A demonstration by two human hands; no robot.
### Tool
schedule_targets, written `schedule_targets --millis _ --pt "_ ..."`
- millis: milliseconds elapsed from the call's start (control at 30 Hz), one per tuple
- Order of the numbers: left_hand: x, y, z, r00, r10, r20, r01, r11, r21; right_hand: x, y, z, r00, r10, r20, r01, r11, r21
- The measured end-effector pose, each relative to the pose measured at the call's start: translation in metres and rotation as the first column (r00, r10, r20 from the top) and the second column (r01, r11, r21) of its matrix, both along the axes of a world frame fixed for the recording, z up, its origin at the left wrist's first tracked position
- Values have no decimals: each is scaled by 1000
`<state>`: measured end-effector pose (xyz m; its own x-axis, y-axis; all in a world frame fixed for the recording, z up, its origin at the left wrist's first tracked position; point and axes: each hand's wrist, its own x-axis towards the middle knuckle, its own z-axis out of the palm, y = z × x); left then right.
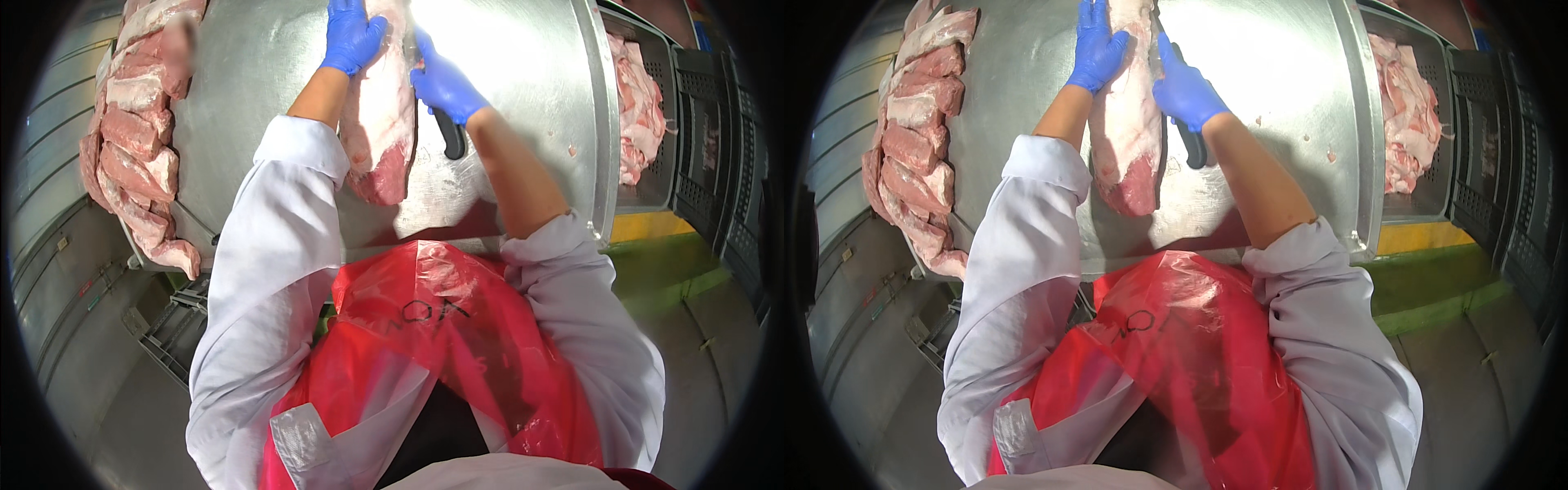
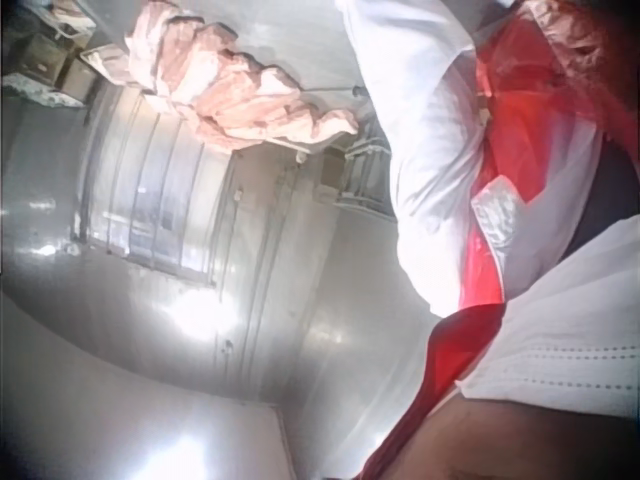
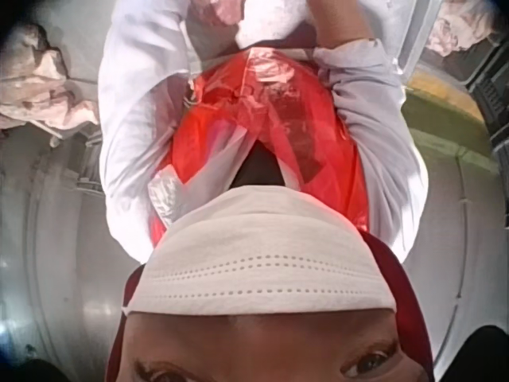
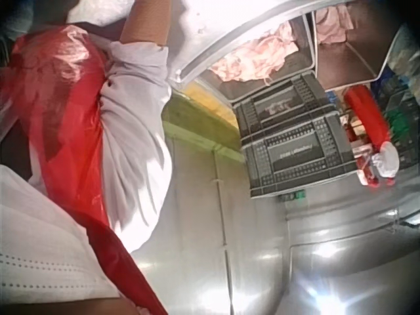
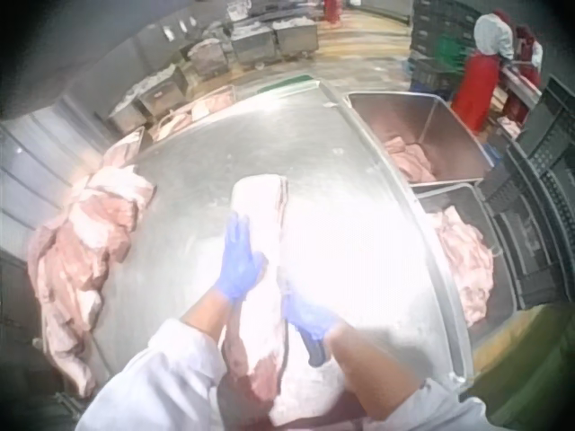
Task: The person uses a knife to trim fat and connective tissue from large cuts of raw meat on a stainless steel table. The person repeatedly lifts and repositions the meat to access different surfaces, separating the trimmed fat into a nearby container while placing the cleaned meat aside.
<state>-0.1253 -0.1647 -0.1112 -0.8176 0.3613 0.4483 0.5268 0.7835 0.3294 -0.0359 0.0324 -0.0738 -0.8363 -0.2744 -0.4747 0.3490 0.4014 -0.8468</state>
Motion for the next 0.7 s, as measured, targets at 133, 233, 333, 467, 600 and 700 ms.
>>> schedule_targets --millis 133,233,333,467,600,700 --pt "1 10 12 986 77 146 -73 997 -34 51 -3 21 998 -25 50 27 999 -25" --pt "7 12 13 985 68 159 -57 996 -73 97 -8 33 996 -50 76 53 998 -33" --pt "15 17 13 985 39 170 -21 994 -109 158 -19 19 985 -56 -165 71 994 86" --pt "38 18 11 986 99 131 -96 995 -29 239 -33 58 1000 5 -10 -4 997 72" --pt "82 42 57 836 299 460 -176 940 -292 328 19 78 992 126 -26 -124 991 58" --pt "106 54 94 741 455 495 -177 842 -510 381 93 89 1000 24 -7 -23 994 106"
